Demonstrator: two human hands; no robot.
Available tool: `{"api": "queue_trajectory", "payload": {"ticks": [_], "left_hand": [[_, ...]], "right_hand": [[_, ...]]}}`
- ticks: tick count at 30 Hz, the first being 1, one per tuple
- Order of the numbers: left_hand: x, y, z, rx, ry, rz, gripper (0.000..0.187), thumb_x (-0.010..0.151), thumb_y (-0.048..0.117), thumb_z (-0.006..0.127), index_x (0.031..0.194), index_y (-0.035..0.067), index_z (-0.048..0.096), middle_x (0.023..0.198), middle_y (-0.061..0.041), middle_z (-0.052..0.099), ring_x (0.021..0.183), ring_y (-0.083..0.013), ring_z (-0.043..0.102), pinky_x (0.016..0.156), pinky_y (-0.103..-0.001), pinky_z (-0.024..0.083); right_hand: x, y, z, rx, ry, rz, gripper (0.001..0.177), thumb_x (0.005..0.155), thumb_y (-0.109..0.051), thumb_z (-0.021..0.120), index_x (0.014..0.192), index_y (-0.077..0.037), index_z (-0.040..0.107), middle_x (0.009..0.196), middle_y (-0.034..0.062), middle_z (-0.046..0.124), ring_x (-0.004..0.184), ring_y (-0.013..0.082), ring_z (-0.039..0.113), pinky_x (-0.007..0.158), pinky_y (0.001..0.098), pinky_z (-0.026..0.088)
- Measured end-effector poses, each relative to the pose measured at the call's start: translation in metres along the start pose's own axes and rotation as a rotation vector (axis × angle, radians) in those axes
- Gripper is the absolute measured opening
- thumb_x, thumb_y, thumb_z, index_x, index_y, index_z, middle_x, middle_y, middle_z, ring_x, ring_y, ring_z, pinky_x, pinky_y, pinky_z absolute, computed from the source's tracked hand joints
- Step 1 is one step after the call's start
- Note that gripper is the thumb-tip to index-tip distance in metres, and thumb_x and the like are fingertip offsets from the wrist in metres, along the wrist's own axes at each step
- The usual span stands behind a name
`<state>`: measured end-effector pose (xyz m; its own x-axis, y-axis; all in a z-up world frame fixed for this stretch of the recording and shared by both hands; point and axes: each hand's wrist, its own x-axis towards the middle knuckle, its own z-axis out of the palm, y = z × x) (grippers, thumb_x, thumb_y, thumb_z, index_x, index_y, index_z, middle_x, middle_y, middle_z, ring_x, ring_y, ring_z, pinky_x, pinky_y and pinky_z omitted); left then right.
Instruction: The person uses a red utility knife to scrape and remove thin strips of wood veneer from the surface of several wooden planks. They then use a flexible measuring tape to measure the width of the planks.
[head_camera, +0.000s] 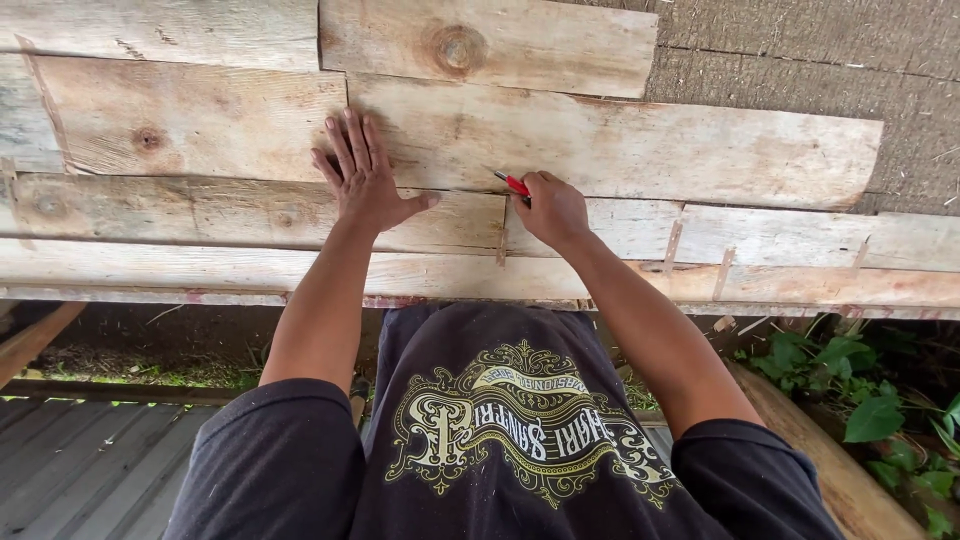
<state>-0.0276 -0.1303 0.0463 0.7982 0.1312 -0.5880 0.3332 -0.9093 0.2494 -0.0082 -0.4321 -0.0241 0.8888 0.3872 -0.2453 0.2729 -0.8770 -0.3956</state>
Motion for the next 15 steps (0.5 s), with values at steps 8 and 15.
{"api": "queue_trajectory", "payload": {"ticks": [8,15], "left_hand": [[0.0,0.001,-0.002,-0.005,-0.004,0.011,0.147,0.075,0.072,0.079,0.166,0.007,-0.017,0.166,-0.017,-0.033,0.149,-0.0405,-0.036,0.118,-0.07,-0.018],[0.002,-0.004,0.001,-0.02,-0.026,0.009,0.152,0.072,0.078,0.077,0.165,0.007,-0.021,0.164,-0.015,-0.038,0.146,-0.0404,-0.04,0.116,-0.071,-0.022]], "right_hand": [[0.007,-0.002,0.0,-0.093,0.049,-0.094,0.017,0.091,-0.028,0.07,0.098,-0.013,0.066,0.081,0.0061,0.064,0.067,0.0348,0.073,0.06,0.0474,0.06],[0.024,-0.019,-0.01,0.144,0.127,-0.135,0.022,0.091,-0.023,0.074,0.109,-0.016,0.064,0.092,0.008,0.064,0.076,0.0428,0.071,0.064,0.053,0.06]]}}
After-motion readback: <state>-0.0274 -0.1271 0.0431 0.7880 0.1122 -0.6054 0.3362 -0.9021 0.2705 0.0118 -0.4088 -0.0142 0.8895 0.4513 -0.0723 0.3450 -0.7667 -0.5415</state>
